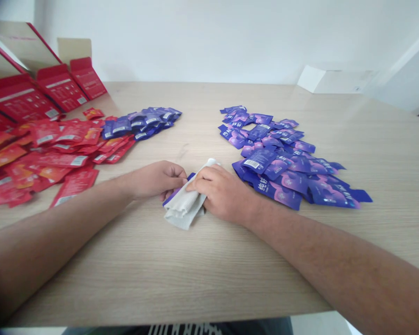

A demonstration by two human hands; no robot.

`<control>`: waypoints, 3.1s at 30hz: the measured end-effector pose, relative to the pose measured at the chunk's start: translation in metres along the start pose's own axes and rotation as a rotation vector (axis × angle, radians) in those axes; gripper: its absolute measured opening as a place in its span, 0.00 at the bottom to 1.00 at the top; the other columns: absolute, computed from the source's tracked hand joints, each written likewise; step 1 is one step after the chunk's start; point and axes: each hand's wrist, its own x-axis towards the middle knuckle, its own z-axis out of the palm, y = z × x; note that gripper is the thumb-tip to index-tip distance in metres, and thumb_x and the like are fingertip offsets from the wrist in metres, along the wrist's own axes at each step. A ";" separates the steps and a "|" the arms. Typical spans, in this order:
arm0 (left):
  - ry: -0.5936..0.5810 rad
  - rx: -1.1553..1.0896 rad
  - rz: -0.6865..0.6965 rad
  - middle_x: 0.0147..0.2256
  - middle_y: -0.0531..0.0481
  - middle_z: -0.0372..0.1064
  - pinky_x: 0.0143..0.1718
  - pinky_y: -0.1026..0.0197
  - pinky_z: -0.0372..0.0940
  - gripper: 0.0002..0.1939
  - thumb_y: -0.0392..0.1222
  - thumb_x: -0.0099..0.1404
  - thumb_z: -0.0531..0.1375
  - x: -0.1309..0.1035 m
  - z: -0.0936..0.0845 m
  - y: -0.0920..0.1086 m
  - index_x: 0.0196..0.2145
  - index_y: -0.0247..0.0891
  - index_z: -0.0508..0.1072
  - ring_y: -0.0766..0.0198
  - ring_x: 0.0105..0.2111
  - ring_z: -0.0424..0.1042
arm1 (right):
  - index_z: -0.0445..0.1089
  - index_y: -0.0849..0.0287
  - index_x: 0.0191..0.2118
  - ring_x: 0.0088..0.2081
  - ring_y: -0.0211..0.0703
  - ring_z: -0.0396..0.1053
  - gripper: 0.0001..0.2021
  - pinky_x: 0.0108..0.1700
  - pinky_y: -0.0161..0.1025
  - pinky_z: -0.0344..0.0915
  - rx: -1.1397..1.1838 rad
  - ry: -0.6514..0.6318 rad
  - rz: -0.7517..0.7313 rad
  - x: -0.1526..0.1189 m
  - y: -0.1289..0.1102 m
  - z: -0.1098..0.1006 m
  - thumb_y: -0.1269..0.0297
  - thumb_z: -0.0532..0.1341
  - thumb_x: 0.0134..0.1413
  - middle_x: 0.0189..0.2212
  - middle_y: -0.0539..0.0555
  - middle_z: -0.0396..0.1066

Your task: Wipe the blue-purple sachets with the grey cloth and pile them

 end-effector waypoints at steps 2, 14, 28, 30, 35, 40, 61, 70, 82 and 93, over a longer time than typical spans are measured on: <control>-0.004 0.004 -0.001 0.19 0.56 0.67 0.18 0.68 0.63 0.07 0.41 0.62 0.57 0.000 0.000 0.000 0.30 0.36 0.72 0.70 0.17 0.67 | 0.73 0.58 0.50 0.48 0.50 0.66 0.18 0.53 0.49 0.64 -0.008 -0.028 -0.032 0.000 -0.003 0.000 0.77 0.61 0.54 0.43 0.58 0.71; 0.005 0.022 0.007 0.19 0.56 0.67 0.18 0.68 0.64 0.08 0.43 0.63 0.57 0.000 0.000 0.001 0.30 0.38 0.72 0.70 0.17 0.68 | 0.72 0.59 0.50 0.50 0.49 0.64 0.15 0.55 0.49 0.63 0.005 -0.062 -0.075 0.001 -0.012 0.004 0.74 0.61 0.57 0.44 0.58 0.71; 0.008 0.069 0.001 0.19 0.56 0.67 0.18 0.69 0.64 0.10 0.46 0.64 0.56 -0.001 0.000 0.006 0.30 0.37 0.72 0.70 0.17 0.68 | 0.71 0.58 0.51 0.49 0.48 0.64 0.15 0.55 0.48 0.63 0.002 -0.051 -0.078 0.002 -0.017 0.004 0.74 0.60 0.59 0.45 0.57 0.71; 0.023 0.071 -0.012 0.20 0.56 0.68 0.18 0.70 0.63 0.09 0.45 0.63 0.57 -0.001 0.000 0.006 0.31 0.37 0.72 0.70 0.17 0.68 | 0.71 0.58 0.51 0.49 0.49 0.65 0.16 0.54 0.48 0.63 -0.010 -0.012 -0.013 0.002 -0.015 0.004 0.75 0.60 0.57 0.46 0.57 0.71; 0.009 0.041 -0.020 0.19 0.56 0.68 0.19 0.70 0.63 0.09 0.44 0.63 0.58 -0.002 0.000 0.008 0.30 0.37 0.72 0.70 0.17 0.68 | 0.72 0.57 0.50 0.49 0.48 0.65 0.15 0.54 0.48 0.64 0.008 -0.034 -0.081 0.002 -0.017 0.005 0.74 0.60 0.58 0.44 0.57 0.72; 0.014 0.052 -0.022 0.19 0.56 0.68 0.19 0.69 0.63 0.09 0.44 0.63 0.57 -0.001 0.000 0.007 0.30 0.37 0.72 0.70 0.17 0.68 | 0.71 0.58 0.51 0.49 0.48 0.65 0.16 0.55 0.48 0.63 0.001 -0.016 -0.033 0.003 -0.015 0.004 0.75 0.61 0.57 0.46 0.57 0.71; 0.004 0.044 -0.024 0.19 0.56 0.68 0.19 0.69 0.64 0.09 0.45 0.63 0.58 -0.001 -0.001 0.006 0.30 0.37 0.71 0.70 0.17 0.69 | 0.72 0.58 0.51 0.49 0.48 0.65 0.16 0.54 0.48 0.63 -0.003 -0.023 -0.043 0.002 -0.014 0.003 0.76 0.60 0.57 0.45 0.57 0.71; 0.001 0.023 -0.013 0.19 0.57 0.67 0.18 0.68 0.64 0.08 0.43 0.62 0.58 -0.002 0.000 0.005 0.30 0.37 0.71 0.70 0.17 0.68 | 0.72 0.58 0.51 0.49 0.48 0.65 0.14 0.55 0.47 0.63 -0.016 -0.071 -0.076 0.002 -0.010 0.001 0.72 0.60 0.59 0.45 0.57 0.71; 0.009 0.015 0.000 0.19 0.57 0.66 0.18 0.68 0.64 0.10 0.46 0.63 0.59 0.000 -0.001 0.001 0.31 0.37 0.71 0.70 0.17 0.67 | 0.73 0.59 0.48 0.48 0.48 0.66 0.15 0.54 0.47 0.64 -0.019 -0.073 -0.076 0.002 -0.008 -0.004 0.75 0.60 0.56 0.43 0.58 0.72; 0.029 0.031 0.041 0.19 0.57 0.63 0.17 0.68 0.61 0.12 0.48 0.63 0.58 0.001 -0.003 -0.005 0.30 0.37 0.71 0.70 0.17 0.64 | 0.75 0.58 0.46 0.45 0.47 0.66 0.14 0.51 0.46 0.63 0.016 -0.125 -0.090 0.000 -0.004 -0.006 0.74 0.62 0.54 0.40 0.57 0.71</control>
